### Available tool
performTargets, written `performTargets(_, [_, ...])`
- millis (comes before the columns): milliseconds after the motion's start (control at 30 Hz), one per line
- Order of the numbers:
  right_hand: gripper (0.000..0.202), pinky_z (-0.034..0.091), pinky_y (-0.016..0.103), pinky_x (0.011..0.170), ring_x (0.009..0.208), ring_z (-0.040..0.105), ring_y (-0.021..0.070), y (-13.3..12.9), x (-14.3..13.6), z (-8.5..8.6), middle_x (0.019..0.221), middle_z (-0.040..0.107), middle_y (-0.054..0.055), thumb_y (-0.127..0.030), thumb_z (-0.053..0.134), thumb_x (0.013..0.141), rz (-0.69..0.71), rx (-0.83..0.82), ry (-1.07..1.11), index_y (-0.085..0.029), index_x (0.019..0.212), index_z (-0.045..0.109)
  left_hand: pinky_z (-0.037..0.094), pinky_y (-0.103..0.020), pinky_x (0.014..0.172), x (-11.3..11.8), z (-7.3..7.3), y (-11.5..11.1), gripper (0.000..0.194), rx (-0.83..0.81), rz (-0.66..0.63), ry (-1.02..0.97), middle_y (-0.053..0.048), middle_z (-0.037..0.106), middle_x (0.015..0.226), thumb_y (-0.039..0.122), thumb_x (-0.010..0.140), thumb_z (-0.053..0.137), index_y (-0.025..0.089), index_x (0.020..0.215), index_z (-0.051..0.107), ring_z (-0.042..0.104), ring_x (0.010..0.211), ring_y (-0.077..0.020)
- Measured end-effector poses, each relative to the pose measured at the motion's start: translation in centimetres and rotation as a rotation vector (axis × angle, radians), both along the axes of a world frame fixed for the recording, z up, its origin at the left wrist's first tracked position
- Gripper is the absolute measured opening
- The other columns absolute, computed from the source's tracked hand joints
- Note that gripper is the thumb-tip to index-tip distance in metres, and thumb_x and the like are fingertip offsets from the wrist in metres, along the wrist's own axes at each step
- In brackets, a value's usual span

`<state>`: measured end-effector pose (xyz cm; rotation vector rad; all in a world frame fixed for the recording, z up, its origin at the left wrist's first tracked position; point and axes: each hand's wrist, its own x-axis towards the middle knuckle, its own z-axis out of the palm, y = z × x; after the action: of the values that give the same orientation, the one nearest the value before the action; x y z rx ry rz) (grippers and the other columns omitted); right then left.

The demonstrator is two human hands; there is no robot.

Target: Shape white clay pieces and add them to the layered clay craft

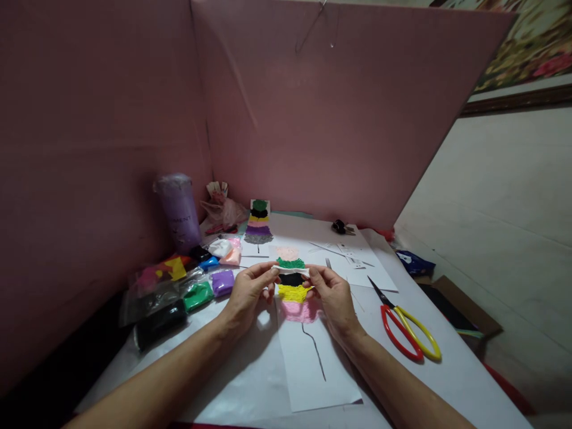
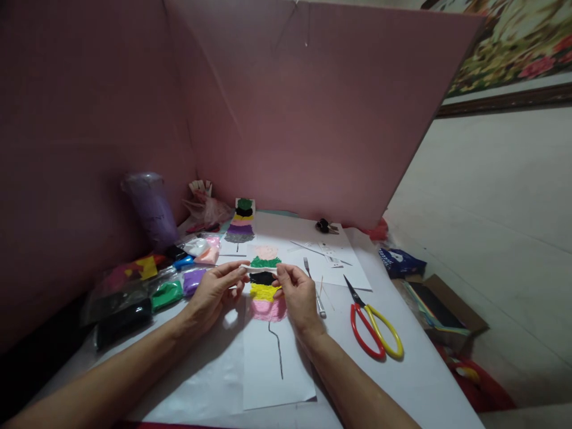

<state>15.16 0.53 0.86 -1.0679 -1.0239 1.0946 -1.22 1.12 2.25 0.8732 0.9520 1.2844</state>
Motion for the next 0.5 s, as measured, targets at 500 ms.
performTargets(500, [0.032, 0.049, 0.026, 0.058, 0.063, 0.059, 0.0142, -1.0, -1.2, 0.2, 0.074, 0.068, 0.002, -0.035, 0.078, 0.068, 0.226, 0.065, -0.06, -0.017, 0.094, 0.072, 0.039, -0.017, 0.041, 0.4, -0.3, -0.8, 0.03, 0.106, -0.174, 0.15, 0.003, 0.058, 0.055, 0.038, 0.067, 0.076, 0.011, 0.076, 0.065, 0.049, 0.041, -0.0056])
